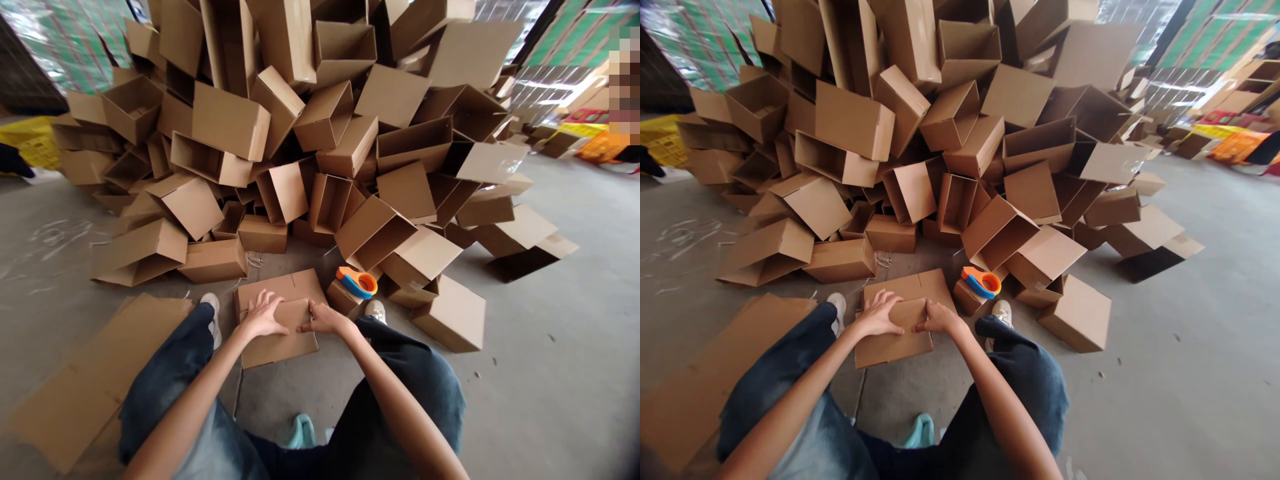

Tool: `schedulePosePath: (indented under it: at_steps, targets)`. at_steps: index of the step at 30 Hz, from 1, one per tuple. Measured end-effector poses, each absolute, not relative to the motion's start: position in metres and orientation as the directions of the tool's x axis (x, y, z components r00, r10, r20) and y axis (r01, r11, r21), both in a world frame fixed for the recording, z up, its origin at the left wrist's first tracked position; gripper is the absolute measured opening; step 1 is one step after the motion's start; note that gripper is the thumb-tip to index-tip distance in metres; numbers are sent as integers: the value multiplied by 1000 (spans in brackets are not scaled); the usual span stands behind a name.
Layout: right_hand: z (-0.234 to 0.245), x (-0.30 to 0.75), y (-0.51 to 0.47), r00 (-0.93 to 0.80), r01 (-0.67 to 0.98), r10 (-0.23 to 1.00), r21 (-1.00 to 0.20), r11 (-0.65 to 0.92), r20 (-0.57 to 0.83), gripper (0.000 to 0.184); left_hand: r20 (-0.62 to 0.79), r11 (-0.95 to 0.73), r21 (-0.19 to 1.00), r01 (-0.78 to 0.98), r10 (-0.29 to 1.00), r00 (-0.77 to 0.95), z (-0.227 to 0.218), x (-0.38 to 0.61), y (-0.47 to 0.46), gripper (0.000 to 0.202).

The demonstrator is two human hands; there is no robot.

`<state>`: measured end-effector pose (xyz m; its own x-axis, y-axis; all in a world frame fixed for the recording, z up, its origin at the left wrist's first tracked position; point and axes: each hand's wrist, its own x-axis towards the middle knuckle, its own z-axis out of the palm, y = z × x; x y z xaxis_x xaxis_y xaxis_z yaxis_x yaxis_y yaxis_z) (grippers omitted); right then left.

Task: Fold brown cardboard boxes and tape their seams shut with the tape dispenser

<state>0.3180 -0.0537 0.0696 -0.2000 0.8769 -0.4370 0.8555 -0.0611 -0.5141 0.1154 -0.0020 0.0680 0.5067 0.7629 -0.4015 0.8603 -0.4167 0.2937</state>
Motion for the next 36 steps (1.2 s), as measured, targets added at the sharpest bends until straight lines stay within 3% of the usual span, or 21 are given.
schedulePosePath:
  at_steps: [13, 24, 31, 36]
  targets:
    - [65, 318, -50, -207, 846, 882, -531, -56, -423, 73, -332, -447, 312, 838, 775, 537, 58, 108, 5, 98]
    - [65, 319, -53, -200, 850, 877, -522, -65, -436, 73, -395, -415, 274, 868, 774, 495, 56, 114, 6, 94]
    - [66, 319, -52, -207, 845, 877, -531, -64, -434, 73, -419, -461, 334, 822, 709, 568, 61, 107, 9, 91]
    - [69, 318, -51, -200, 846, 878, -528, -69, -434, 72, -360, -472, 337, 815, 735, 575, 57, 105, 8, 93]
